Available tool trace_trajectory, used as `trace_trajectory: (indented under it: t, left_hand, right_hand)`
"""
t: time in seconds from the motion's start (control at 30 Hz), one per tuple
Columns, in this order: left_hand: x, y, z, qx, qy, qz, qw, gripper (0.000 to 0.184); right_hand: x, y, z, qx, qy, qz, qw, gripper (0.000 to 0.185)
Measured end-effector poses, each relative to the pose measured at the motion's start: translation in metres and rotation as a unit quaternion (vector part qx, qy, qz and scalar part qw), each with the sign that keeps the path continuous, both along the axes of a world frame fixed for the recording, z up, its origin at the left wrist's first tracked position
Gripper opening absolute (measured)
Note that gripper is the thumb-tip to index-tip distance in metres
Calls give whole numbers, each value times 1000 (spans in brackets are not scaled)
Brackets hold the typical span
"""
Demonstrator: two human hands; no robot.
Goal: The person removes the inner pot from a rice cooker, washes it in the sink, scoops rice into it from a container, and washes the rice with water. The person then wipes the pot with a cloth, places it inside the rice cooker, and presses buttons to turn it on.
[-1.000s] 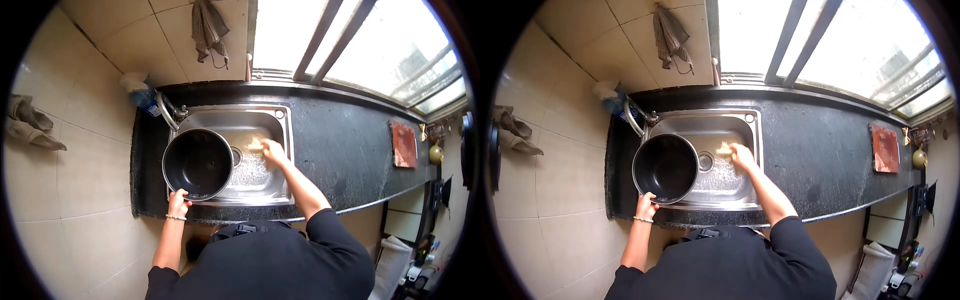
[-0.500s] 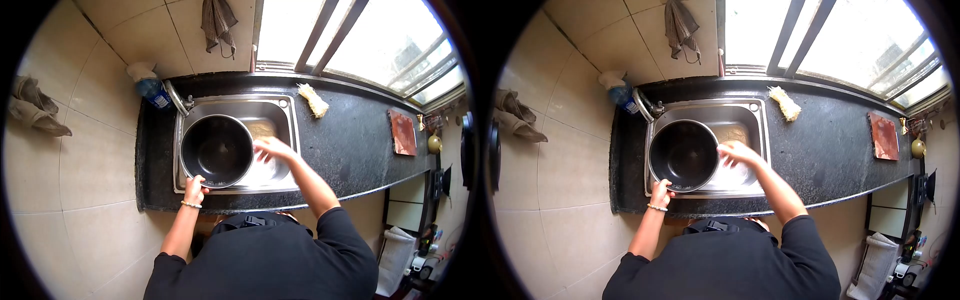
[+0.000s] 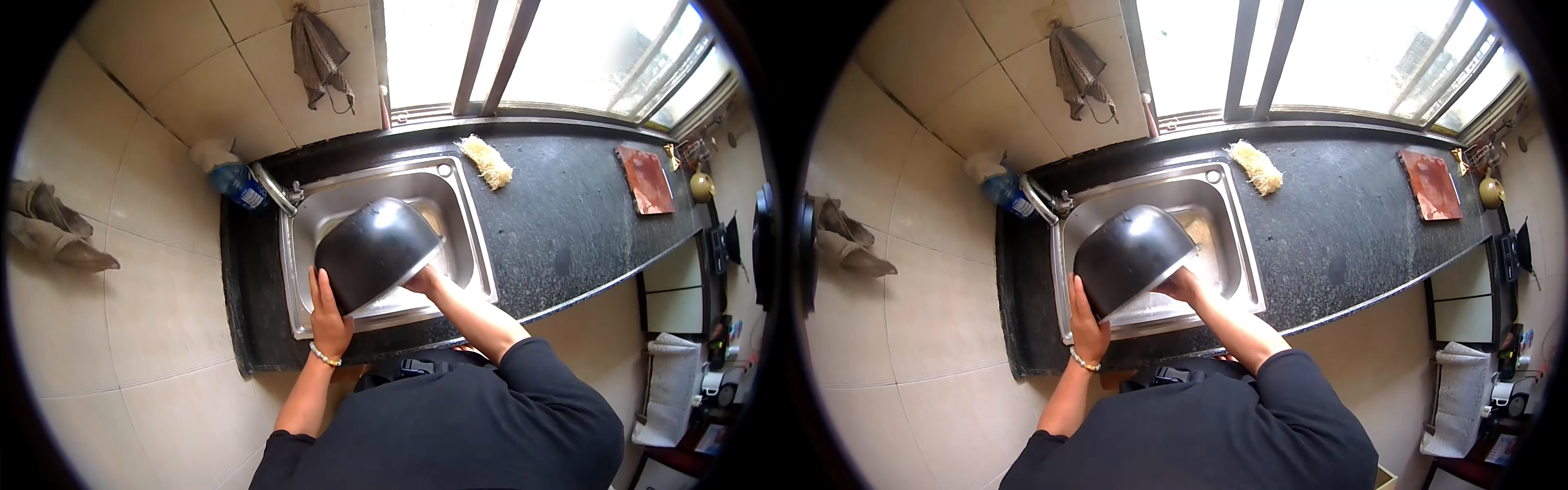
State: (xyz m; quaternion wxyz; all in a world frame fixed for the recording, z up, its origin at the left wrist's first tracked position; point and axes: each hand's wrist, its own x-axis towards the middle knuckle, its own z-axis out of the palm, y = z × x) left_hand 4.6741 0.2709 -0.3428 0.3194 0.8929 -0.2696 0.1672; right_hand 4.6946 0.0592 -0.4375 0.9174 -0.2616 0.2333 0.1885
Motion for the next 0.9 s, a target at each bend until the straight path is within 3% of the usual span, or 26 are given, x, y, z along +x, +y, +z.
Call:
trace_trajectory:
  t: [0.13,0.3,0.4,0.47,0.53,0.6,0.63,0.67,0.73,0.8,0.87,0.9]
  left_hand:
    - [-2,5,-2,17,-54,-32,998,83]
    - [-2,3,3,8,-89,-34,995,84]
    - [-6,-5,6,-13,-10,26,1000,88]
    - [-13,-8,-12,-126,154,45,979,83]
    - [-21,-11,-27,-243,337,88,905,77]
    - [-10,-5,-55,-354,448,94,815,64]
    - [-4,-3,-63,-420,511,93,744,42]
    - [-1,2,-67,-409,568,116,705,17]
    - [4,10,-68,-426,624,161,636,7]
    - [7,23,-82,-473,681,147,539,2]
    - [2,32,-88,-474,724,175,470,5]
    - [1,40,-93,-467,748,145,449,7]
  right_hand:
    - [-2,-9,5,88,-53,-41,994,29]
    - [-3,-12,-15,83,-47,-61,994,27]
    - [7,-16,-45,-13,-44,-61,997,26]
    - [12,-25,-59,-185,-38,-21,982,26]
    - [0,-37,-26,-427,-38,81,900,29]
    - [-9,-52,-9,-521,-126,142,832,34]
    - [-14,-55,-9,-673,-235,70,697,34]
    - [-17,-59,20,-691,-174,148,685,33]
    - [-13,-69,45,-616,-180,228,732,34]
    - [-7,-77,59,-465,-211,229,828,28]
    - [-2,-82,74,-387,-242,231,860,24]
    - [-2,-86,73,-280,-239,186,911,26]
